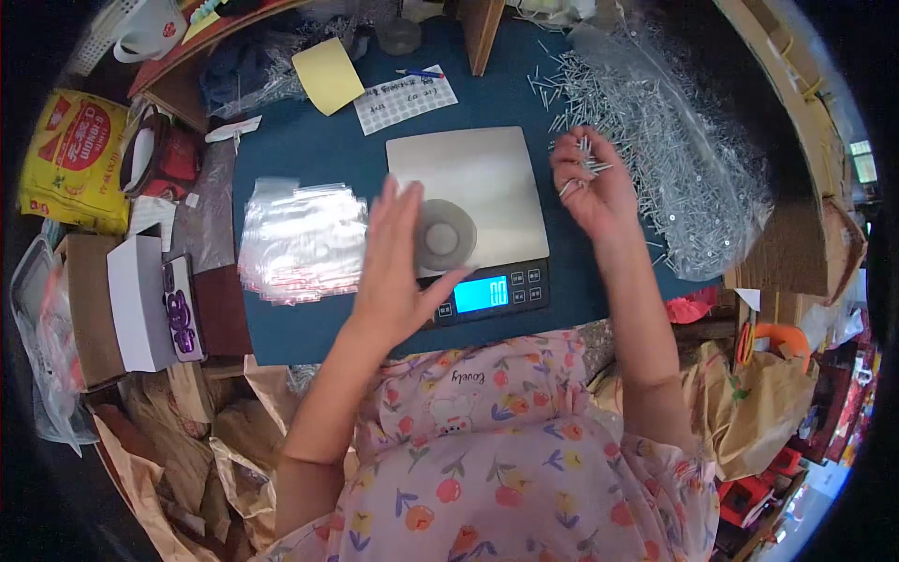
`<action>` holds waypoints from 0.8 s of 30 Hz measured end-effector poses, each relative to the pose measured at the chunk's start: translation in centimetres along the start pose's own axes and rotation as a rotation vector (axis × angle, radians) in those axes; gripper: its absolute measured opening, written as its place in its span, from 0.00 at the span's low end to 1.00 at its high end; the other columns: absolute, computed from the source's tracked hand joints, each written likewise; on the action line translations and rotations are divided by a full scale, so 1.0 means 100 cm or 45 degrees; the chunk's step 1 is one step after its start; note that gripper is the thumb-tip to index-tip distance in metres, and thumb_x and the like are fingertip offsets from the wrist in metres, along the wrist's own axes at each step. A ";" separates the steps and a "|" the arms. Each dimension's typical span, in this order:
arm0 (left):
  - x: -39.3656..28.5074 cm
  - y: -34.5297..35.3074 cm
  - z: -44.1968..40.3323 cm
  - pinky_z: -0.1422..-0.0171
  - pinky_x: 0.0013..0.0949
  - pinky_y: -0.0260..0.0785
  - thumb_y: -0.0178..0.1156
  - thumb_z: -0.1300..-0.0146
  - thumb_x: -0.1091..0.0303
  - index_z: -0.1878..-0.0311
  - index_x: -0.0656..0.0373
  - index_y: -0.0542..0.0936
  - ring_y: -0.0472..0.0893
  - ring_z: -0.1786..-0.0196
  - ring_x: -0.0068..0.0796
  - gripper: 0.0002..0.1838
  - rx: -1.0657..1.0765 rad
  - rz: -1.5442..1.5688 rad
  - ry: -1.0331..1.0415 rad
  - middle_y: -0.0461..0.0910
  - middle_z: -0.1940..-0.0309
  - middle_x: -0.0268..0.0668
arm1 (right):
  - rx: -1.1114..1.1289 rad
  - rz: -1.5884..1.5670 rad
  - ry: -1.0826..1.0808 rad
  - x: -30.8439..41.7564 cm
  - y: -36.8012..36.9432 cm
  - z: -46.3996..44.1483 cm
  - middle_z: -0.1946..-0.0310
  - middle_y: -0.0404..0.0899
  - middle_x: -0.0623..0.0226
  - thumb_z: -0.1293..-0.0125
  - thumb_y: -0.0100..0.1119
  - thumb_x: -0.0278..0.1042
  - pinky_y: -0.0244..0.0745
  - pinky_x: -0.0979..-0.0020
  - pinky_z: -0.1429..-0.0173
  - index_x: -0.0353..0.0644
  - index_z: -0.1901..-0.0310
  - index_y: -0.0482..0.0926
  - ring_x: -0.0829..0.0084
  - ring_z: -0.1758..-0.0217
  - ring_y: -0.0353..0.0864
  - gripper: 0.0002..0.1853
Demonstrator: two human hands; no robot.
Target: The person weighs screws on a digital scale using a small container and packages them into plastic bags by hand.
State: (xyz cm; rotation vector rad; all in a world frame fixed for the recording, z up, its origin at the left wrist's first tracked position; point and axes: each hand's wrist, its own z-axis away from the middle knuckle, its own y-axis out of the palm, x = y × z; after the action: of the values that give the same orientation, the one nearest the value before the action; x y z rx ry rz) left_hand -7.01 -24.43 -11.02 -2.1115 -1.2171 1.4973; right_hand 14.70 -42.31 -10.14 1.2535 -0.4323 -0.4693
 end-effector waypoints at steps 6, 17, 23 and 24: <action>-0.021 0.040 -0.033 0.28 0.51 0.55 0.76 0.56 0.67 0.30 0.67 0.55 0.72 0.41 0.52 0.52 -0.050 -0.015 0.035 0.65 0.40 0.56 | -0.023 0.288 -0.193 -0.038 0.017 0.002 0.69 0.74 0.63 0.28 0.49 0.38 0.66 0.78 0.73 0.39 0.61 0.73 0.75 0.69 0.73 0.10; -0.031 0.039 -0.028 0.30 0.47 0.58 0.79 0.62 0.64 0.29 0.68 0.51 0.66 0.35 0.55 0.59 -0.027 0.090 -0.127 0.65 0.38 0.56 | 0.156 1.309 -0.764 -0.091 0.010 0.006 0.65 0.78 0.63 0.24 0.40 0.40 0.69 0.72 0.48 0.35 0.62 0.75 0.73 0.58 0.77 0.18; -0.017 0.000 0.004 0.28 0.41 0.56 0.78 0.58 0.66 0.30 0.66 0.56 0.67 0.33 0.42 0.54 -0.123 0.086 -0.157 0.68 0.36 0.51 | -0.001 1.191 -0.812 -0.064 0.013 0.027 0.72 0.73 0.69 0.24 0.41 0.41 0.67 0.77 0.65 0.38 0.61 0.74 0.79 0.71 0.71 0.16; -0.016 -0.010 0.010 0.28 0.41 0.57 0.75 0.54 0.69 0.32 0.66 0.61 0.68 0.33 0.42 0.46 -0.162 0.011 -0.175 0.69 0.37 0.50 | 0.044 1.124 -0.766 -0.053 0.010 0.033 0.74 0.71 0.71 0.24 0.41 0.41 0.63 0.78 0.69 0.38 0.61 0.73 0.80 0.74 0.68 0.16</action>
State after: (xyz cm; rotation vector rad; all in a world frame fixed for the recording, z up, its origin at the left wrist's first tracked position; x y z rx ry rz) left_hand -8.54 -25.29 -9.79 -2.1252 -1.3873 1.6327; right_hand 8.57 -41.77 -8.59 0.8151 -1.4269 -0.0596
